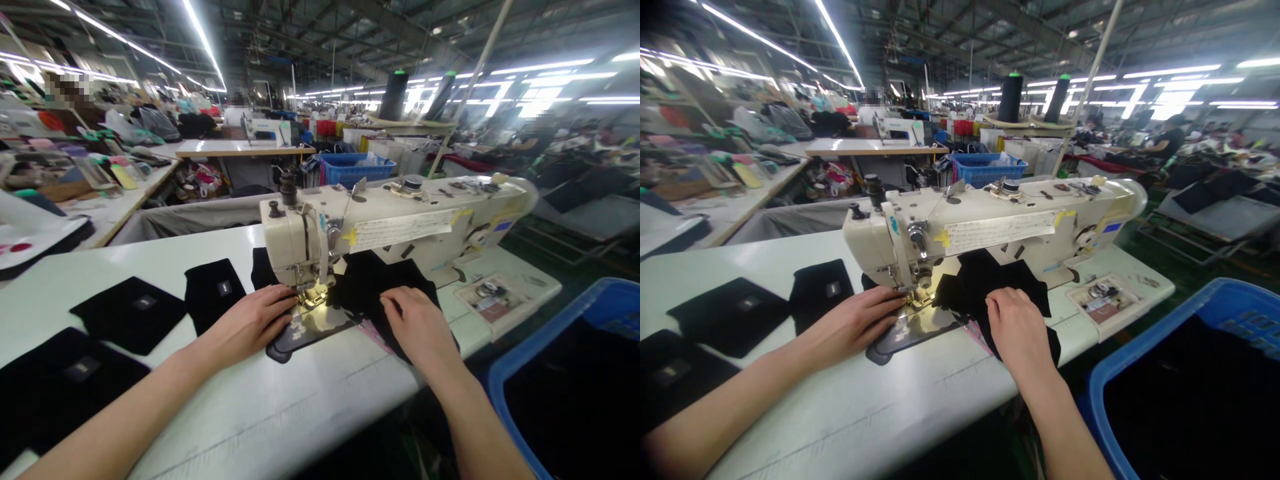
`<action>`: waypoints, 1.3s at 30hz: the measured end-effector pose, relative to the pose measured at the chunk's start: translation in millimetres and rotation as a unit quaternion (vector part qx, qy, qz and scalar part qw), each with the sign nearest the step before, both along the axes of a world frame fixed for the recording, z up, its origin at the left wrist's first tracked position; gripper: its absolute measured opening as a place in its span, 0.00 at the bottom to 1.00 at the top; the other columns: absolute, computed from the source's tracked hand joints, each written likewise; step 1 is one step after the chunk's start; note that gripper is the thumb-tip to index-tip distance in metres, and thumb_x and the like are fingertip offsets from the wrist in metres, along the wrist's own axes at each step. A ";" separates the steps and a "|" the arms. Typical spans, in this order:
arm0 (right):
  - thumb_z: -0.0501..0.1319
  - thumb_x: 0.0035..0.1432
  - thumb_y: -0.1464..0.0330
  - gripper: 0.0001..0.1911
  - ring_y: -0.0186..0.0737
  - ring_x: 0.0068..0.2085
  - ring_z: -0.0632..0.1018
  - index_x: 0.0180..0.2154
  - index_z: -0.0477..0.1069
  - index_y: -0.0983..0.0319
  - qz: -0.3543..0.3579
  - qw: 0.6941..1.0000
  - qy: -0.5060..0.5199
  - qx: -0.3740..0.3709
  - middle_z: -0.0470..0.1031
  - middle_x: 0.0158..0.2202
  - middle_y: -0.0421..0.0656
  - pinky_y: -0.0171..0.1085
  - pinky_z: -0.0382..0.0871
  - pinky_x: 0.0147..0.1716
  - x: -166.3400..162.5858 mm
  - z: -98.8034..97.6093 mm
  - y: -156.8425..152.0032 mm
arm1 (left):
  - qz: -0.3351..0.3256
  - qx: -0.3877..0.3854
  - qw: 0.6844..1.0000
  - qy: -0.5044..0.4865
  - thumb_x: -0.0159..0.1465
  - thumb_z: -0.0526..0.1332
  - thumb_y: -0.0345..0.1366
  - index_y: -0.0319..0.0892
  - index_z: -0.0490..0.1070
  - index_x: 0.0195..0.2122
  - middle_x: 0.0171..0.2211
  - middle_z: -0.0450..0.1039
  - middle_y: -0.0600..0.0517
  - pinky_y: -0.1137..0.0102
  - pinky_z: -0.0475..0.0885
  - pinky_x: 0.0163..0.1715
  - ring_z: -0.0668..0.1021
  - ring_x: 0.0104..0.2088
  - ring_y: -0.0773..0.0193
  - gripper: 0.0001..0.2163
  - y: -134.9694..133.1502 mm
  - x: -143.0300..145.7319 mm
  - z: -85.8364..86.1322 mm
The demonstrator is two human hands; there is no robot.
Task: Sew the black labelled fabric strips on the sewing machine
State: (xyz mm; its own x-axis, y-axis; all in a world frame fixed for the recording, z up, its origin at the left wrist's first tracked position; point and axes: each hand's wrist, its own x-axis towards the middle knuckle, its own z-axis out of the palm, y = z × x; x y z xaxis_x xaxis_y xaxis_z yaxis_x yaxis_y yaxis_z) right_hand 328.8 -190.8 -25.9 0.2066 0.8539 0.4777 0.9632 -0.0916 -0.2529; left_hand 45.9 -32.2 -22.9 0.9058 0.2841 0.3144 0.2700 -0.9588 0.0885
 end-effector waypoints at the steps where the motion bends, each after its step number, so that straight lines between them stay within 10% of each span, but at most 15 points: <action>1: 0.55 0.68 0.68 0.12 0.48 0.39 0.78 0.37 0.76 0.61 -0.004 1.000 -0.007 -0.001 0.80 0.36 0.47 0.46 0.72 0.39 0.6 0.3 0.4 | -0.001 0.000 1.000 -0.002 0.74 0.51 0.37 0.40 0.75 0.55 0.54 0.75 0.42 0.56 0.76 0.56 0.77 0.54 0.54 0.16 0.5 -0.2 -0.6; 13: 0.57 0.63 0.73 0.09 0.46 0.35 0.79 0.31 0.72 0.60 -0.045 0.998 -0.033 -0.006 0.79 0.32 0.44 0.41 0.69 0.34 -0.9 7.0 5.9 | 0.041 0.014 0.999 -0.003 0.74 0.50 0.43 0.40 0.74 0.58 0.57 0.75 0.40 0.50 0.73 0.58 0.76 0.58 0.48 0.20 3.5 -3.9 -11.0; 19: 0.54 0.70 0.65 0.10 0.47 0.36 0.80 0.41 0.72 0.62 -0.113 0.979 -0.003 0.169 0.80 0.37 0.48 0.41 0.70 0.35 9.2 22.5 -7.7 | 0.075 0.026 0.997 -0.005 0.73 0.51 0.48 0.40 0.75 0.57 0.58 0.75 0.41 0.50 0.75 0.56 0.77 0.57 0.46 0.22 7.4 -31.4 -15.4; 24: 0.58 0.70 0.69 0.06 0.43 0.40 0.81 0.45 0.74 0.62 0.006 0.966 -0.078 0.247 0.81 0.40 0.47 0.41 0.72 0.45 7.5 54.5 -40.9 | 0.143 0.097 0.984 -0.044 0.70 0.54 0.55 0.42 0.82 0.40 0.39 0.83 0.42 0.42 0.75 0.52 0.84 0.41 0.45 0.24 -20.4 -46.2 1.8; 28: 0.59 0.70 0.71 0.08 0.40 0.38 0.81 0.49 0.74 0.62 0.173 0.964 -0.087 0.182 0.82 0.38 0.43 0.39 0.73 0.42 -19.7 81.4 -66.8 | 0.099 0.087 0.985 -0.112 0.67 0.62 0.50 0.41 0.71 0.59 0.54 0.77 0.41 0.51 0.70 0.60 0.78 0.54 0.47 0.25 -86.5 -20.2 37.9; 31: 0.60 0.68 0.72 0.07 0.36 0.35 0.81 0.47 0.75 0.62 0.255 0.948 -0.060 0.179 0.82 0.33 0.40 0.35 0.75 0.40 -44.9 87.1 -78.8 | 0.035 -0.033 0.988 -0.148 0.63 0.67 0.48 0.43 0.62 0.67 0.60 0.72 0.41 0.57 0.72 0.59 0.75 0.59 0.48 0.33 -129.5 8.8 62.0; 34: 0.63 0.67 0.70 0.11 0.38 0.38 0.83 0.51 0.74 0.59 0.249 0.948 0.025 0.197 0.82 0.35 0.40 0.35 0.76 0.45 -60.1 78.3 -82.5 | 0.006 -0.255 0.956 -0.146 0.65 0.64 0.38 0.49 0.75 0.55 0.44 0.82 0.49 0.67 0.78 0.45 0.83 0.43 0.56 0.17 -144.0 29.6 73.8; 39: 0.61 0.61 0.43 0.44 0.55 0.55 0.79 0.68 0.55 0.61 0.189 0.897 0.358 0.175 0.74 0.57 0.58 0.49 0.78 0.50 -70.8 47.5 -71.2 | 0.135 -0.642 0.713 -0.246 0.63 0.66 0.42 0.44 0.81 0.37 0.32 0.82 0.51 0.71 0.77 0.31 0.82 0.31 0.59 0.08 -133.6 33.1 74.0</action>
State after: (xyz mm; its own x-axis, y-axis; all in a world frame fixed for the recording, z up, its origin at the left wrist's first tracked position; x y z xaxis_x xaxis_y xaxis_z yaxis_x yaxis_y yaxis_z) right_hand 258.0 -262.0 21.6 0.2946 0.7507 0.5913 0.4873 0.4143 -0.7687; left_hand 78.9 -165.8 51.1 0.6328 0.7677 -0.1016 0.0624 0.0802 0.9948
